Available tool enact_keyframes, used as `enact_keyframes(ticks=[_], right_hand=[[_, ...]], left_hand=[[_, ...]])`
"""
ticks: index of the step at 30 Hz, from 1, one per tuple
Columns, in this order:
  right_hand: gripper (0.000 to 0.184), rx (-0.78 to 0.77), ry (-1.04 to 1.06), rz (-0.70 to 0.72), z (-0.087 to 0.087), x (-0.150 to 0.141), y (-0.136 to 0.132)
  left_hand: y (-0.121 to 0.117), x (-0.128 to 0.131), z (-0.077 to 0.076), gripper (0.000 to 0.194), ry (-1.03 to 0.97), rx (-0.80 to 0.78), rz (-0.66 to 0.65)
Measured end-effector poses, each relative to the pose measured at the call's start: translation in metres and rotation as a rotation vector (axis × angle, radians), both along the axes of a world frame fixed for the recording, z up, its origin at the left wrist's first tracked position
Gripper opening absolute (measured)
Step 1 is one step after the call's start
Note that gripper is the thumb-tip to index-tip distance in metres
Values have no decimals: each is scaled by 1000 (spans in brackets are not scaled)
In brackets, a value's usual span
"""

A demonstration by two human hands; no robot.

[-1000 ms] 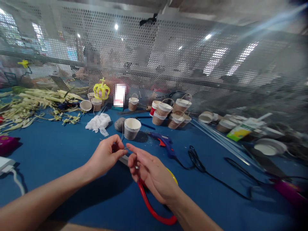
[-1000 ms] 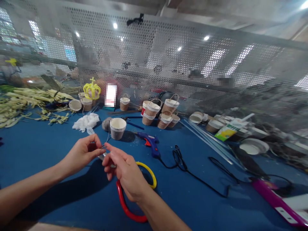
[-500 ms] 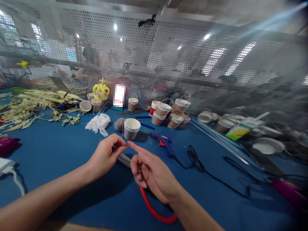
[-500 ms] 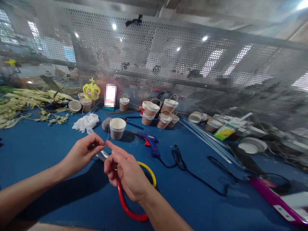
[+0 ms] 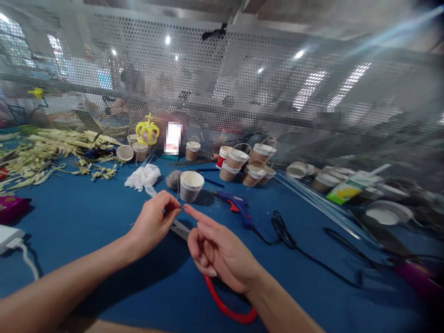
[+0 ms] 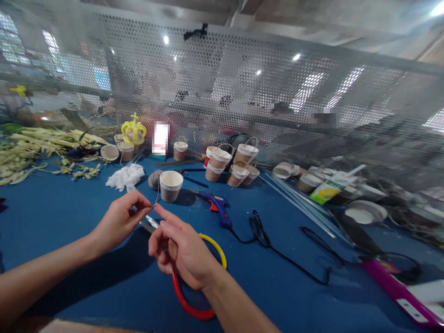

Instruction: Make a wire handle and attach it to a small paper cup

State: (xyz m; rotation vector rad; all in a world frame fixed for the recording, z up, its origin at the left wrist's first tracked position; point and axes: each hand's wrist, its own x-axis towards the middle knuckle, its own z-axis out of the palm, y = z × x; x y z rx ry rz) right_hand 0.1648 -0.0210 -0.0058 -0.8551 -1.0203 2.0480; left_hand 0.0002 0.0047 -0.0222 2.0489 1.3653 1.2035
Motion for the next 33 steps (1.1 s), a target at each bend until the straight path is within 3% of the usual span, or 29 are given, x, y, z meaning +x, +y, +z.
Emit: enact_keyframes(ticks=[5, 12, 18, 21, 26, 30, 33], right_hand=[[61, -27, 81, 62, 2, 2, -1], [49, -94, 236, 93, 2, 7, 3], [41, -44, 167, 61, 2, 5, 2], [34, -14, 63, -38, 0, 1, 2], [25, 174, -208, -298, -13, -8, 5], [24, 381, -424, -360, -15, -6, 7], [24, 515, -516, -362, -10, -2, 7]], left_hand=[[2, 1, -7, 10, 88, 124, 28], [1, 2, -6, 8, 150, 233, 52], [1, -1, -7, 11, 149, 264, 21], [0, 0, -7, 12, 139, 270, 29], [-5, 7, -11, 16, 157, 269, -40], [-8, 9, -9, 6, 156, 174, -89], [-9, 6, 2, 9, 141, -14, -193]])
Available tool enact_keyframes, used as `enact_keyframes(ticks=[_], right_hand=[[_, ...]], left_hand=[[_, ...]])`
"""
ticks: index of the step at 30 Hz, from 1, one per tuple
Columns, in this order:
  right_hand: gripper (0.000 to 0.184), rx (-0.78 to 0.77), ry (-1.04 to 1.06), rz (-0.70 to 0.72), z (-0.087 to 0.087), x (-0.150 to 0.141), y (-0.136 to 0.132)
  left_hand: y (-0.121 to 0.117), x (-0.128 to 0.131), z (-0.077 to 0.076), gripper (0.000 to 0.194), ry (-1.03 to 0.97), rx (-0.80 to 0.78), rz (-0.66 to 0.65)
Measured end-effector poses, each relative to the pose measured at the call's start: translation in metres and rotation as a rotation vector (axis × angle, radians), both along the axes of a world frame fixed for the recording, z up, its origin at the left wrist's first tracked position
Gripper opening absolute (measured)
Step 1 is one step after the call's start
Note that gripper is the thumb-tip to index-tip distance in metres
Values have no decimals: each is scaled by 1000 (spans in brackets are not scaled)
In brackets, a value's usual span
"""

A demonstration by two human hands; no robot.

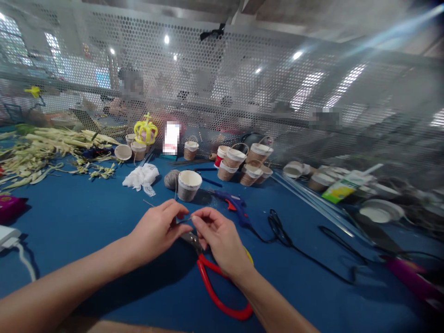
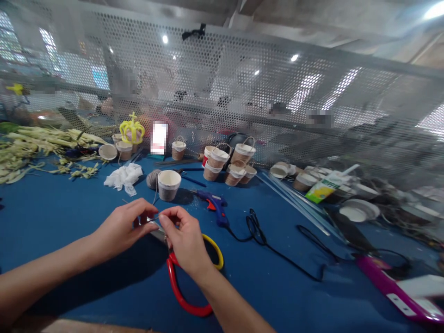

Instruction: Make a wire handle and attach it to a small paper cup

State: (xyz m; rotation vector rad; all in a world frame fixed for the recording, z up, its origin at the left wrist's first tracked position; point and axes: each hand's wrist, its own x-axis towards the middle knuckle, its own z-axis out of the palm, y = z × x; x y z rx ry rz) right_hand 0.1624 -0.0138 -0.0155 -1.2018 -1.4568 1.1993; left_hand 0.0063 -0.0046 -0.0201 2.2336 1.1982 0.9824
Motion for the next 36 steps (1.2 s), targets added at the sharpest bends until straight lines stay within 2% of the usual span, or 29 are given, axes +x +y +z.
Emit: enact_keyframes(ticks=[2, 4, 7, 11, 17, 23, 27, 36], right_hand=[[24, 19, -22, 17, 3, 1, 0], [23, 7, -5, 22, 3, 1, 0], [25, -54, 105, 17, 0, -1, -1], [33, -132, 256, 49, -4, -2, -1], [24, -163, 399, 41, -3, -4, -3], [25, -240, 483, 42, 0, -6, -3], [26, -268, 512, 40, -1, -6, -4], [30, -222, 487, 87, -2, -8, -7]], left_hand=[[0, -1, 7, 18, -34, -188, -94], [-1, 0, 10, 23, -107, -314, -131], [-1, 2, 7, 20, -213, -371, -95], [-2, 4, 1, 18, -260, -320, -47], [-2, 3, -1, 19, -259, -252, 13], [-2, 3, -3, 16, -240, -218, 51], [-2, 3, -2, 13, -262, -201, 62], [-1, 2, -2, 14, -325, -209, 110]])
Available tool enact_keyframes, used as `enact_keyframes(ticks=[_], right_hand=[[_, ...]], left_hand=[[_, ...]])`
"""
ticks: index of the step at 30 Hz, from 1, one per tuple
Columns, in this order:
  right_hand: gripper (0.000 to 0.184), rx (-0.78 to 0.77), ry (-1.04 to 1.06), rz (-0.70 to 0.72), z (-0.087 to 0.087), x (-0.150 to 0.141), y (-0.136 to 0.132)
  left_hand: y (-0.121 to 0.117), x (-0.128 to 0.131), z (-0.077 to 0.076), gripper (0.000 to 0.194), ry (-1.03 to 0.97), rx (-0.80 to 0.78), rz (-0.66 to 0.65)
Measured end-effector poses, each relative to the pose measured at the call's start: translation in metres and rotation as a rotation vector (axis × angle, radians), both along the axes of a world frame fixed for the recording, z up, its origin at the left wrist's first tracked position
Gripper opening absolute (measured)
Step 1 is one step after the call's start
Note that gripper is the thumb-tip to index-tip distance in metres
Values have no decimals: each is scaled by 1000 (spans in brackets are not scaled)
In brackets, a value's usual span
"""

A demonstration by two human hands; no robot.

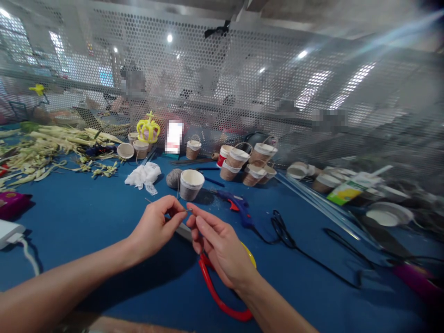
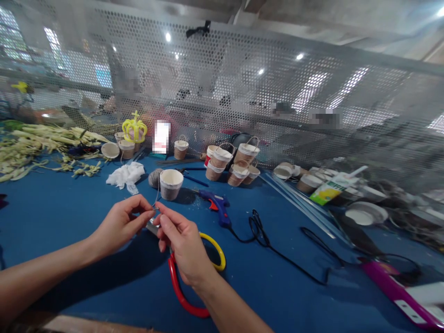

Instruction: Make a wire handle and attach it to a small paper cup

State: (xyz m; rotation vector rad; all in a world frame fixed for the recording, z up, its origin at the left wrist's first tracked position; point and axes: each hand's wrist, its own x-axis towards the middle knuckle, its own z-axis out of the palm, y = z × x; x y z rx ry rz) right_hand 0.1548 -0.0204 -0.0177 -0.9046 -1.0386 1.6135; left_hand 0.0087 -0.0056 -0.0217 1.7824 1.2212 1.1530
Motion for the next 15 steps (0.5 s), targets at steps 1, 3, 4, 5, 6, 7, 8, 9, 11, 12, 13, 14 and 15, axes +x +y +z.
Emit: enact_keyframes(ticks=[1, 3, 4, 5, 6, 7, 8, 9, 11, 12, 13, 14, 15], right_hand=[[31, -5, 7, 3, 0, 0, -1], [32, -22, 38, 5, 0, 0, -1], [32, -35, 55, 8, 0, 0, -2], [31, -50, 72, 13, 0, 0, -2], [31, -66, 89, 19, 1, 0, -2], [31, -84, 107, 26, 2, 0, -2], [31, -105, 126, 36, 3, 1, -2], [30, -130, 143, 48, 4, 1, -2], [30, -181, 176, 70, 6, 2, -2], [29, -201, 189, 80, 7, 2, -2], [29, -216, 199, 88, 8, 2, -2], [29, -224, 205, 95, 8, 3, -2], [29, -224, 207, 100, 8, 2, -2]], left_hand=[[0, 0, 0, 14, -7, 2, 3], [0, 1, -1, 14, -17, 3, 8], [0, 1, -2, 14, -19, 5, 9], [0, 1, -2, 13, -20, 8, 10], [0, 1, -3, 13, -19, 13, 12], [0, 1, -3, 13, -16, 22, 15], [0, 1, -4, 12, -13, 34, 19], [0, 1, -4, 12, -6, 49, 25], [0, 0, -5, 12, 17, 93, 37], [0, 0, -5, 12, 32, 120, 43], [0, 0, -5, 12, 48, 146, 47], [0, -1, -5, 12, 62, 171, 53], [0, -1, -5, 13, 76, 192, 58]])
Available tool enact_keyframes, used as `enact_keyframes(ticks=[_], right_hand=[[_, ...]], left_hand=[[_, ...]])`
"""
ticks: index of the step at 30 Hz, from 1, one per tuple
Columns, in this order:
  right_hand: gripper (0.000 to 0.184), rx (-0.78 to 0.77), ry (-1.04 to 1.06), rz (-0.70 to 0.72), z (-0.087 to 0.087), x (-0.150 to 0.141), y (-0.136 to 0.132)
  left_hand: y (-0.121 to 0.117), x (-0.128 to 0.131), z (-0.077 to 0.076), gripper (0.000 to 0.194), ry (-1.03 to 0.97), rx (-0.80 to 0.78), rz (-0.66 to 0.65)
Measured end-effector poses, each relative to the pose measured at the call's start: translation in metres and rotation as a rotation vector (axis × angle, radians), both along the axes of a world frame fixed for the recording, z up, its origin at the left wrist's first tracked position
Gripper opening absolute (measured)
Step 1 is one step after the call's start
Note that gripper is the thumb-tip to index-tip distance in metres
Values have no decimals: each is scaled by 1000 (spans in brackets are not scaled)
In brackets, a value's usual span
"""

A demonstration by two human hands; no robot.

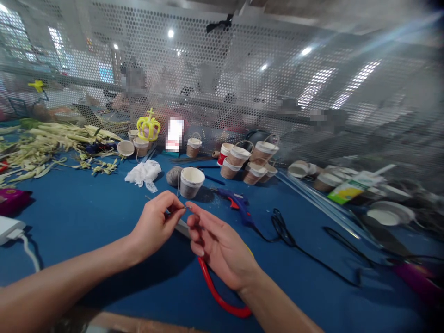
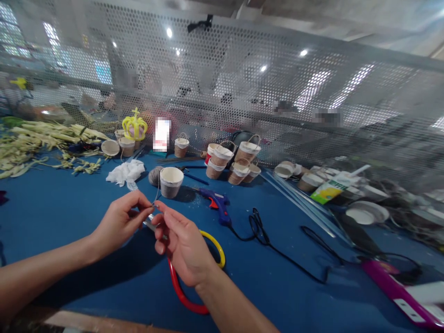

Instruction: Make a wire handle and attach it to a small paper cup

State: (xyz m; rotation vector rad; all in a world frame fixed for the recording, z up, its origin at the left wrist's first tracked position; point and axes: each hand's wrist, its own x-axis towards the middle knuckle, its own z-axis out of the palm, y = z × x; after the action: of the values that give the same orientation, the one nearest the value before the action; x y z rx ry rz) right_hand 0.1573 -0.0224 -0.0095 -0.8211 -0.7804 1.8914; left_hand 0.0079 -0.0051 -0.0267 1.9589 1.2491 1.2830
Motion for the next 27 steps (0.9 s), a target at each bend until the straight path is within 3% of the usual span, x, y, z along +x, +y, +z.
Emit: enact_keyframes(ticks=[9, 16, 21, 27], right_hand=[[39, 35, -29, 20, -2, -1, -4], [22, 108, -175, -70, -6, 1, 0], [33, 203, -232, -88, -8, 3, 4], [43, 198, -288, -35, -10, 7, 9]], left_hand=[[3, -2, 1, 14, -13, 21, 35], [5, -4, 1, 10, -49, -30, 36], [1, 0, -2, 10, -10, -12, -29], [0, 2, 0, 10, -10, -61, -58]])
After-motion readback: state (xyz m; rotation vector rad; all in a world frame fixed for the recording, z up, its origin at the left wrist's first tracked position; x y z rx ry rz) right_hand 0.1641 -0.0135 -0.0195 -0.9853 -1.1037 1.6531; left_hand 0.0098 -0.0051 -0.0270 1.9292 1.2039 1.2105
